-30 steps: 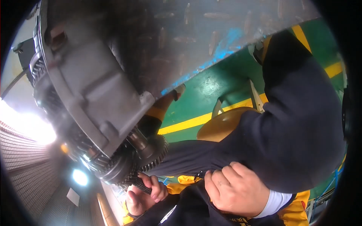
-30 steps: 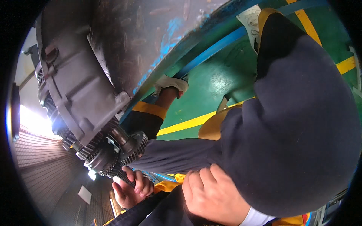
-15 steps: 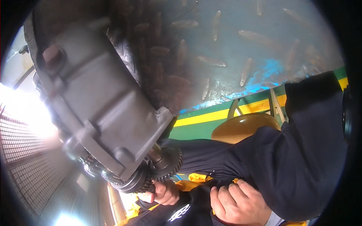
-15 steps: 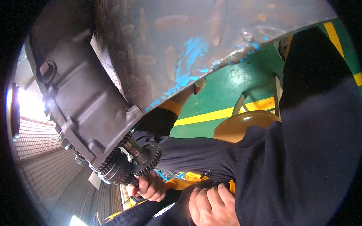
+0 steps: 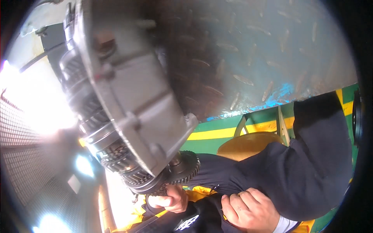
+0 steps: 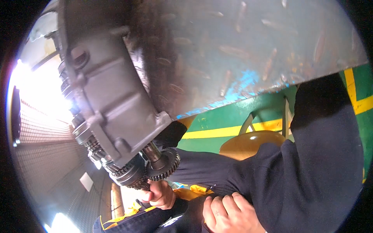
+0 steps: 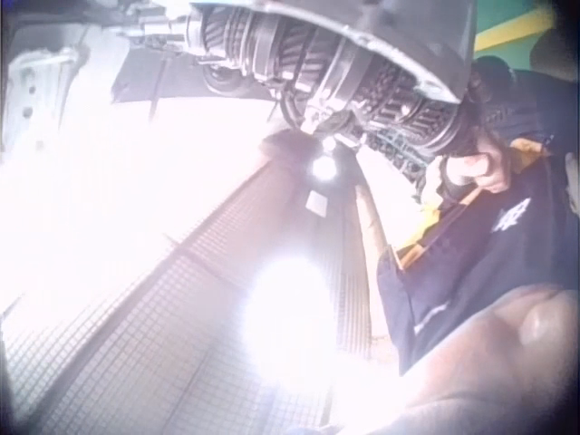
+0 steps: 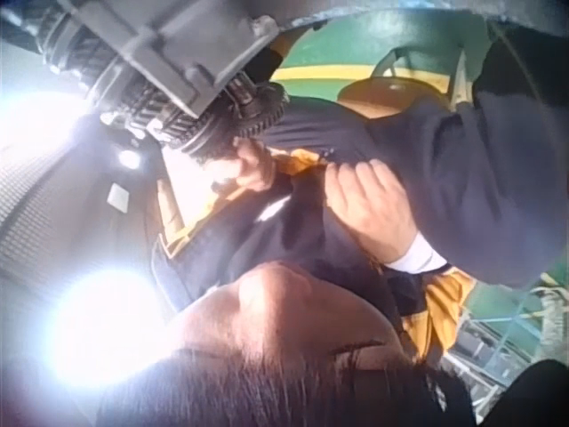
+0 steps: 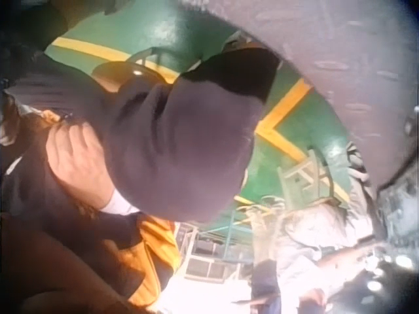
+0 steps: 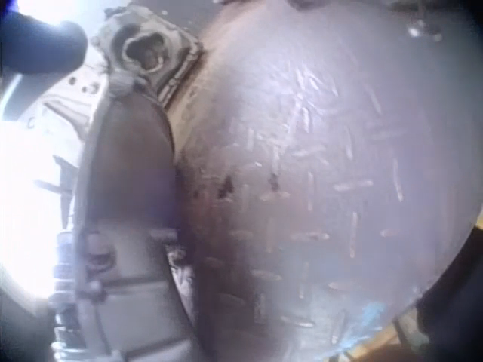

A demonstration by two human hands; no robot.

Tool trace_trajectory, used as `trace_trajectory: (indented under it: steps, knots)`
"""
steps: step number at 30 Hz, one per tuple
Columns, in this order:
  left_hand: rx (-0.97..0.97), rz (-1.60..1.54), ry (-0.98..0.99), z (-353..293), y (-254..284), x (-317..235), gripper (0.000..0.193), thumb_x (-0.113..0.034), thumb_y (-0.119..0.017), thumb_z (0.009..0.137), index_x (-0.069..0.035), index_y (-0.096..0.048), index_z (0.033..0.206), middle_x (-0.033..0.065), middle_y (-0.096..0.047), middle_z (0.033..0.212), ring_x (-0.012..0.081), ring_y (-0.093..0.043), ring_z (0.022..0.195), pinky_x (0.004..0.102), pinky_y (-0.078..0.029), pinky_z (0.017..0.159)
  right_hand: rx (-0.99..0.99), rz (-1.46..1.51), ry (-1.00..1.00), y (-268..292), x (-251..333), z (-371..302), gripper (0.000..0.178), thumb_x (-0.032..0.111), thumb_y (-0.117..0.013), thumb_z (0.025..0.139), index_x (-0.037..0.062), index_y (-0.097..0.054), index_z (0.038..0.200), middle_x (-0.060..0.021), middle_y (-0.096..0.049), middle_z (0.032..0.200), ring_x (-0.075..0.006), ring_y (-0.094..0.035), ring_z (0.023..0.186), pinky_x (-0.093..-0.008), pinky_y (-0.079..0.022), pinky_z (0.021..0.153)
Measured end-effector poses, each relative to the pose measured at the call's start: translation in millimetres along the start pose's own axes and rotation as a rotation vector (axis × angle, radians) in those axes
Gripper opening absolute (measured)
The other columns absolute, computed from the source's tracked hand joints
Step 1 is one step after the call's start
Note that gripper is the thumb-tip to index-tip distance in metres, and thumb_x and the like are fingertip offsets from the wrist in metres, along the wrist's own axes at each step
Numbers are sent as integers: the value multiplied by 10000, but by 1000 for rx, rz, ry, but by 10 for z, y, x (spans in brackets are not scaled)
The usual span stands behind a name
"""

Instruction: The person uses their hands to rotate and check the alignment of gears and shafts inside an open gearbox housing.

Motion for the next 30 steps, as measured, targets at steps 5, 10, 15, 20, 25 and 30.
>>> trace_trajectory:
  steps: [5, 10, 15, 20, 25, 30]
  knots:
    - [-536, 120, 54, -172, -66, 78, 447, -304, -479, 1034, -123, -325, 657, -36, -311, 496, 124, -258, 388, 297, -227, 422, 11, -30, 41, -22, -7, 11, 316, 129, -628, 811, -35, -634, 1081, -110, -598, 890, -252, -579, 786, -373, -499, 756]
    - [-399, 57, 86, -107, -18, 51, 482, -293, -484, 1036, -108, -307, 627, -35, -294, 492, 128, -260, 388, 305, -225, 418, -19, -51, 42, 36, -2, 8, 312, 153, -647, 824, -26, -636, 1080, -118, -624, 900, -268, -621, 808, -379, -511, 760]
    - [200, -213, 30, 132, -6, 49, 519, -235, -542, 1006, -93, -300, 570, -28, -297, 447, 124, -273, 334, 279, -238, 351, 10, -129, 49, 34, -10, -34, 341, 204, -672, 833, -10, -636, 1097, -112, -635, 910, -266, -633, 830, -376, -512, 767]
    - [593, -470, 24, 267, 46, 137, 521, -196, -544, 1000, -88, -293, 557, -19, -309, 427, 125, -287, 292, 259, -269, 305, 37, -176, 25, 39, -63, -61, 362, 241, -683, 853, 9, -636, 1127, -111, -651, 940, -275, -640, 851, -389, -513, 779]
    - [814, -598, 28, 312, 49, 100, 465, -142, -502, 1016, -64, -315, 597, -2, -330, 468, 156, -331, 314, 304, -282, 317, 13, -197, -29, 28, -55, -29, 367, 242, -675, 877, 23, -632, 1169, -135, -669, 1016, -303, -648, 927, -405, -513, 830]
    - [284, -273, 98, 113, 142, 157, 515, -325, -503, 1042, -126, -267, 630, -66, -282, 474, 85, -261, 353, 260, -215, 366, 10, -239, -44, 38, -75, 95, 307, 261, -708, 846, 33, -679, 1049, -127, -673, 890, -296, -654, 820, -396, -528, 752]
Point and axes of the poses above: each hand's wrist, its own z-axis towards the middle knuckle, its own y-axis out of the back of the hand, x = y × z, the point moved 4 cm from there along z, towards the middle knuckle
